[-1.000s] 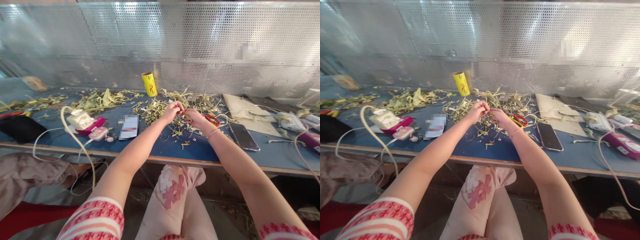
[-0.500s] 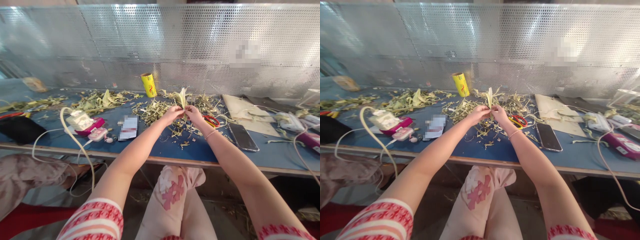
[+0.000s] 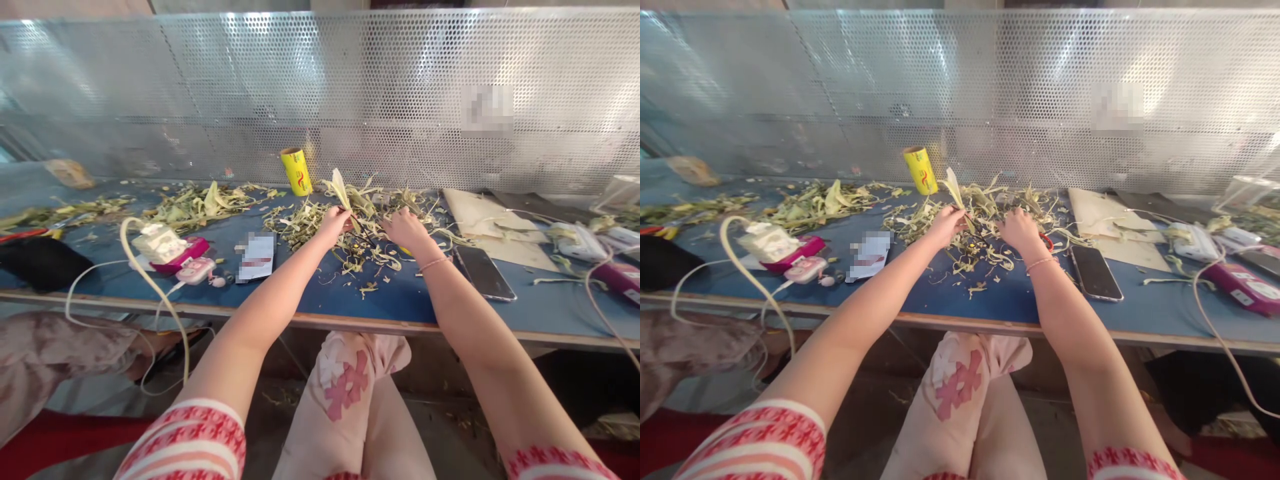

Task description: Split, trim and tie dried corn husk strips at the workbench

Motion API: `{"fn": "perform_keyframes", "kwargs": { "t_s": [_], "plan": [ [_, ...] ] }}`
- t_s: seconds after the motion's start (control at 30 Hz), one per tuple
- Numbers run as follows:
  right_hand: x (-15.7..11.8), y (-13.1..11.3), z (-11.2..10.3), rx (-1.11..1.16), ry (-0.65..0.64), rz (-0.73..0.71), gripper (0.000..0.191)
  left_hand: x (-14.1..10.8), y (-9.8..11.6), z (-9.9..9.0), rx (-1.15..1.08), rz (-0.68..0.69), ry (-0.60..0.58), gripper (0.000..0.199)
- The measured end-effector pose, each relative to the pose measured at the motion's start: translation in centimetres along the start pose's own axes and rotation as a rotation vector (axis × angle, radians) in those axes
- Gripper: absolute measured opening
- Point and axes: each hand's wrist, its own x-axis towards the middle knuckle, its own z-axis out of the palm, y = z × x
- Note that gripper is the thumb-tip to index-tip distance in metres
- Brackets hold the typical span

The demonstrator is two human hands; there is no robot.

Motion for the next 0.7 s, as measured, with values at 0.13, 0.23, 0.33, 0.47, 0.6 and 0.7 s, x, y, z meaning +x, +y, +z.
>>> {"fn": "perform_keyframes", "kwargs": {
  "t_s": [0.13,0.23,0.33,0.47,0.6,0.7],
  "plan": [
    [0.5,1.9,-0.5,-0.194,-0.281,0.171,0.056,0.5,0.2,-0.4,-0.012,0.07,0.072,0.011],
    [0.7,1.9,-0.9,-0.192,-0.337,0.226,0.059,0.6,0.1,-0.4,-0.011,0.113,0.074,0.01],
    [0.7,2.1,-1.4,-0.15,-0.354,0.248,0.058,0.6,-0.2,-0.4,0.007,0.119,0.07,0.012],
    [0.9,3.2,-1.3,-0.099,-0.374,0.232,0.056,0.6,-0.4,-0.5,0.066,0.1,0.072,0.011],
    [1.3,4.3,-0.8,-0.049,-0.37,0.214,0.051,0.6,-0.5,-0.8,0.102,0.063,0.054,0.009],
    [1.9,5.0,-0.5,-0.058,-0.422,0.171,0.043,0.4,-0.4,-0.8,0.101,0.044,0.047,0.008]
  ]
}}
